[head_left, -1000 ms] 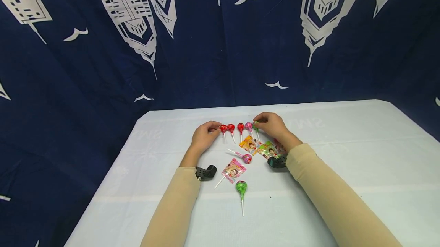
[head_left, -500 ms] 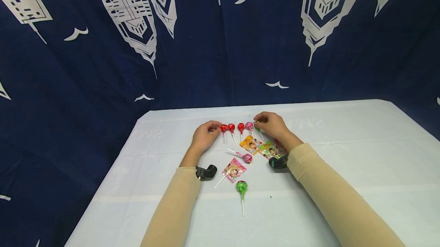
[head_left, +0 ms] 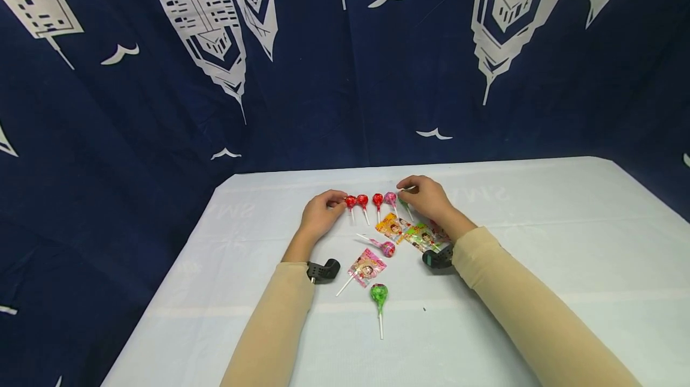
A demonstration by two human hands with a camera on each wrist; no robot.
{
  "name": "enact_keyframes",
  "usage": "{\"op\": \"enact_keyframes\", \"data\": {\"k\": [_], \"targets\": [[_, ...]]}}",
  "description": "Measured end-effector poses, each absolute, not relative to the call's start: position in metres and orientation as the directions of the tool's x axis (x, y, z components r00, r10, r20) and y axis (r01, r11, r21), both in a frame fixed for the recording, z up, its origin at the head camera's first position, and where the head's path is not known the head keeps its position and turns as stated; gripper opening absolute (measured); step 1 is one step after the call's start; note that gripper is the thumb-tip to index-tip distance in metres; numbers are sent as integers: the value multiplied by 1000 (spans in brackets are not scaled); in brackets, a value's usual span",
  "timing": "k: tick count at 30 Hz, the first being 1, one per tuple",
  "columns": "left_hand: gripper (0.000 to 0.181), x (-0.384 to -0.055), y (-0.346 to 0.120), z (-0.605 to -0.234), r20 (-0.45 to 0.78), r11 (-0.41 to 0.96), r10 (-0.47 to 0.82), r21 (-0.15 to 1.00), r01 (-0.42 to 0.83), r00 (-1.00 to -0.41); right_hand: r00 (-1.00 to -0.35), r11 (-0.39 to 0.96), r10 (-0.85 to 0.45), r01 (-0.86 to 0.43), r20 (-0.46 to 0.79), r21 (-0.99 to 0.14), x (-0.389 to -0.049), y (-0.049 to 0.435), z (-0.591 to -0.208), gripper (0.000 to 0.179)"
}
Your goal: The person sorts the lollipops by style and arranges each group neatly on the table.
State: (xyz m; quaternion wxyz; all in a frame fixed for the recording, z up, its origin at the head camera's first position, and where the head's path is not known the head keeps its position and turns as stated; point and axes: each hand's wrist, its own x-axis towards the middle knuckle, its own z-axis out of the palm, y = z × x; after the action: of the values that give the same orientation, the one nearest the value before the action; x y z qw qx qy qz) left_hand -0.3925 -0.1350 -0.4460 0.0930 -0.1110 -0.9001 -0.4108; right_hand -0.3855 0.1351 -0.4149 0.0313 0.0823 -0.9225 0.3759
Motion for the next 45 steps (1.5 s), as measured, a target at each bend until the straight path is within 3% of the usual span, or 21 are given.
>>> {"op": "enact_keyframes", "data": {"k": [6, 27, 45], "targets": [[24, -392, -135, -445, 263, 623, 132, 728, 286, -956, -971, 746, -148, -233, 186, -624, -378, 136, -408, 34], [24, -392, -138, -447, 260, 636, 127, 719, 280, -957, -910, 644, -260, -412, 322, -644, -321, 127, -388, 33], [25, -391, -136, -444, 256, 628, 129, 726, 279, -958, -855, 550, -398, -513, 333, -659, -264, 121, -395, 34]]}}
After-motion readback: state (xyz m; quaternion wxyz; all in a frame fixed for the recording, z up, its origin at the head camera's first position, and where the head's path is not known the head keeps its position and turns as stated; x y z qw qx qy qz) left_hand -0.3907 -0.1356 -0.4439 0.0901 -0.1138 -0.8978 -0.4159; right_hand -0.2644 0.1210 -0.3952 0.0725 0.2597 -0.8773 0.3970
